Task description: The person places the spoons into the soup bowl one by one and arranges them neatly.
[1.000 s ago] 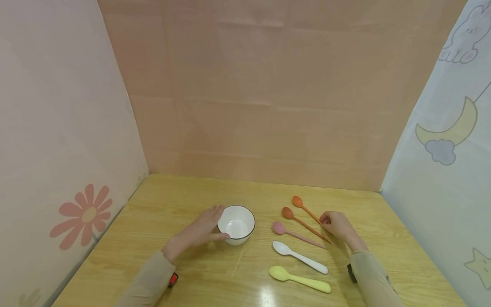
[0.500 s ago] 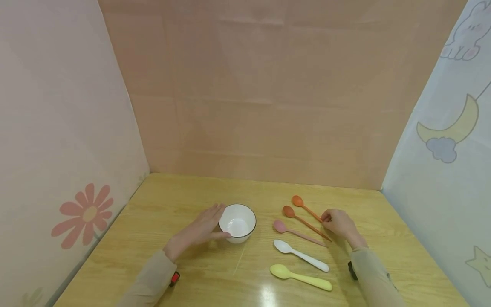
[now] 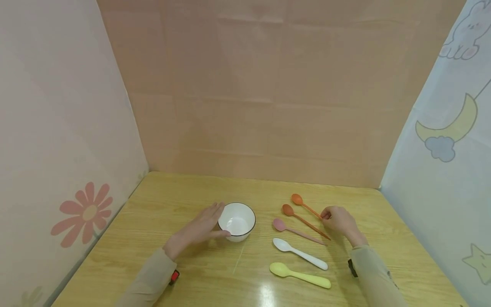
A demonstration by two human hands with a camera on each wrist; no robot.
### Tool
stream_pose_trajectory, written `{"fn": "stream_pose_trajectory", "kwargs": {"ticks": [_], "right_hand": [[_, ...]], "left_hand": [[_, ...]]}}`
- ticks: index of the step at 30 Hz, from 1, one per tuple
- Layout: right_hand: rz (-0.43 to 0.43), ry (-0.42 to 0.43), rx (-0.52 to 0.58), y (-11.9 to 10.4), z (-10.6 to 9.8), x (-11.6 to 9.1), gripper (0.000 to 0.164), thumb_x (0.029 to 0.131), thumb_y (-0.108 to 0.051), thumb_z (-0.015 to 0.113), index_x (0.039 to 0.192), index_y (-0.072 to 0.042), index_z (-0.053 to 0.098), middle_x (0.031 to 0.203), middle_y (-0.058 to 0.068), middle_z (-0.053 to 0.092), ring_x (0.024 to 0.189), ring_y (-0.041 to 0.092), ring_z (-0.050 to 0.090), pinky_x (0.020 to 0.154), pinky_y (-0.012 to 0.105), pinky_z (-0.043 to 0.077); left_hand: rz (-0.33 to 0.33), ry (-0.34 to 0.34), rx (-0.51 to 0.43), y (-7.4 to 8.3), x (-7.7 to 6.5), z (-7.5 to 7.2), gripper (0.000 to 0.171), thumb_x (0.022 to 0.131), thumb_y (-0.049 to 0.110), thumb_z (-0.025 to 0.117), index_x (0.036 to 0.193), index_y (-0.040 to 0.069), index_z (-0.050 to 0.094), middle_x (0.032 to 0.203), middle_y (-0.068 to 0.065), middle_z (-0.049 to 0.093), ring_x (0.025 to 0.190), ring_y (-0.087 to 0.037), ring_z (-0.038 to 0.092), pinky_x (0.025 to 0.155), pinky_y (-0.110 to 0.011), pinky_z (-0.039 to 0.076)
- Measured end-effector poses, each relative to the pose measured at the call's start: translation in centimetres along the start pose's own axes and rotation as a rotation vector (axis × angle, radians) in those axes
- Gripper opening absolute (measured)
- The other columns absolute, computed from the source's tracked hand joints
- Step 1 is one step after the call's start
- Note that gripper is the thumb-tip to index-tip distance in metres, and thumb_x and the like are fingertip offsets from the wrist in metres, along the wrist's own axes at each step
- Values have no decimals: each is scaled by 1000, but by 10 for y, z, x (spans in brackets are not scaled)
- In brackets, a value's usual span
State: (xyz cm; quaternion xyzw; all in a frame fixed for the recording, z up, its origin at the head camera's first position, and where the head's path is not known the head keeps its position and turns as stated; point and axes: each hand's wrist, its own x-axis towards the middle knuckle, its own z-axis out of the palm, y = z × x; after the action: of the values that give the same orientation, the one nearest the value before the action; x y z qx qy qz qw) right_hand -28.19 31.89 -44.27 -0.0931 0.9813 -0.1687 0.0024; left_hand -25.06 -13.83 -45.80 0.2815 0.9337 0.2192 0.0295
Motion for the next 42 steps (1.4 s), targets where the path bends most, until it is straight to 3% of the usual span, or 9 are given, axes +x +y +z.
{"fn": "stream_pose_trajectory", "kwargs": {"ticks": [16, 42], "right_hand": [[-49, 38, -33, -15, -9, 3, 12, 82, -5, 67, 92, -3, 73, 84, 8, 71, 74, 19, 64, 64, 37, 53], [-138, 60, -114, -57, -21, 7, 13, 78, -5, 69, 90, -7, 73, 80, 2, 71, 70, 13, 62, 60, 30, 50]], "left_hand": [[-2, -2, 2, 1, -1, 0, 96, 92, 55, 63, 155, -6, 23, 162, -26, 23, 151, -45, 20, 122, -59, 23], [-6, -10, -14, 1, -1, -3, 97, 92, 55, 62, 156, -5, 20, 163, -26, 22, 152, -44, 18, 123, -58, 20]]}}
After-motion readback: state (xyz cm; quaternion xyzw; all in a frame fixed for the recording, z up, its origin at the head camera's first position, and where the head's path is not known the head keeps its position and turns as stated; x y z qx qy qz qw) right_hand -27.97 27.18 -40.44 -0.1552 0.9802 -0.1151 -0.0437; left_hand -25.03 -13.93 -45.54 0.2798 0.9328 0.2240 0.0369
